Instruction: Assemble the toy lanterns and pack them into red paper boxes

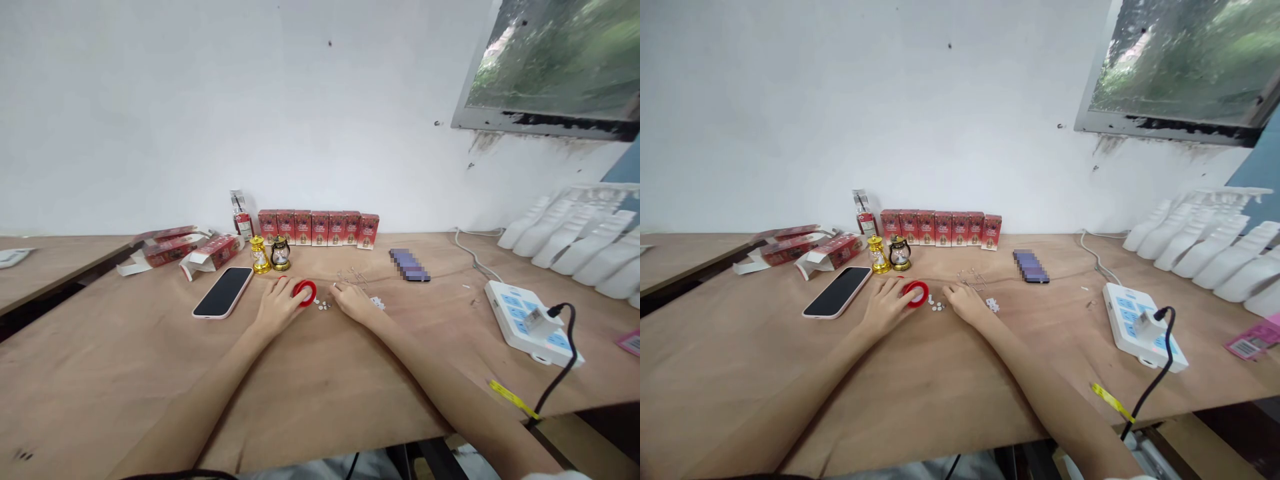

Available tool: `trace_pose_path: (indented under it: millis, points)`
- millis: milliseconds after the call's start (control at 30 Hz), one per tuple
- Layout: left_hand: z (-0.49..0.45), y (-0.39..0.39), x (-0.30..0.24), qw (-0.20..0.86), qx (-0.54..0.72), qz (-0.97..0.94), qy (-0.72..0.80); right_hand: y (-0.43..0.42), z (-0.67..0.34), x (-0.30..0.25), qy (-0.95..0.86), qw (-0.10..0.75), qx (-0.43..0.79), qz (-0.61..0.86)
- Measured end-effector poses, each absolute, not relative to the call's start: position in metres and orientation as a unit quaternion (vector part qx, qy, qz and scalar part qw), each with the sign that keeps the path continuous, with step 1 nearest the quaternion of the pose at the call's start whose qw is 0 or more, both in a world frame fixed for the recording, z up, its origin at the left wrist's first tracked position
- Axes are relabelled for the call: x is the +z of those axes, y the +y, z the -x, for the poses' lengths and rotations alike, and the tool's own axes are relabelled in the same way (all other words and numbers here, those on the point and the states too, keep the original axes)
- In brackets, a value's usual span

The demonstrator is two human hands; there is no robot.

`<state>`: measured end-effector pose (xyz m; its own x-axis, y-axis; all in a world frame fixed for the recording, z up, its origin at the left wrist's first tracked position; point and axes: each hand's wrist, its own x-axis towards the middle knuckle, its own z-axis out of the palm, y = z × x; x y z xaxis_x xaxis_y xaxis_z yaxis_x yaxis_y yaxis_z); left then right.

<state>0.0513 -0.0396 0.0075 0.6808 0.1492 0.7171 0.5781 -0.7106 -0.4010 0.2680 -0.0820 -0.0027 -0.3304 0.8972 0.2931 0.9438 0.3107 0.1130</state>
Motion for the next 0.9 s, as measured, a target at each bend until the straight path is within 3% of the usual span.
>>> trace_pose_path:
  millis: [200, 367, 600, 767, 900]
  points:
    - [-0.052, -0.041, 0.009, 0.314, -0.342, 0.862, -0.203, -0.082, -0.268, -0.010, -0.794, 0.139, -0.130, 0.578]
    - [-0.053, -0.043, 0.007, 0.235, -0.378, 0.865, -0.232, -0.083, -0.268, -0.012, -0.779, 0.208, -0.131, 0.577]
    - [-0.056, -0.045, 0.004, 0.199, -0.386, 0.863, -0.258, -0.092, -0.254, -0.007, -0.704, 0.528, -0.059, 0.471]
    - [-0.056, -0.047, 0.004, 0.212, -0.390, 0.863, -0.242, -0.103, -0.238, -0.003, -0.673, 0.595, 0.029, 0.438]
    - [-0.056, -0.048, 0.004, 0.226, -0.407, 0.851, -0.244, -0.108, -0.232, -0.001, -0.658, 0.616, 0.011, 0.434]
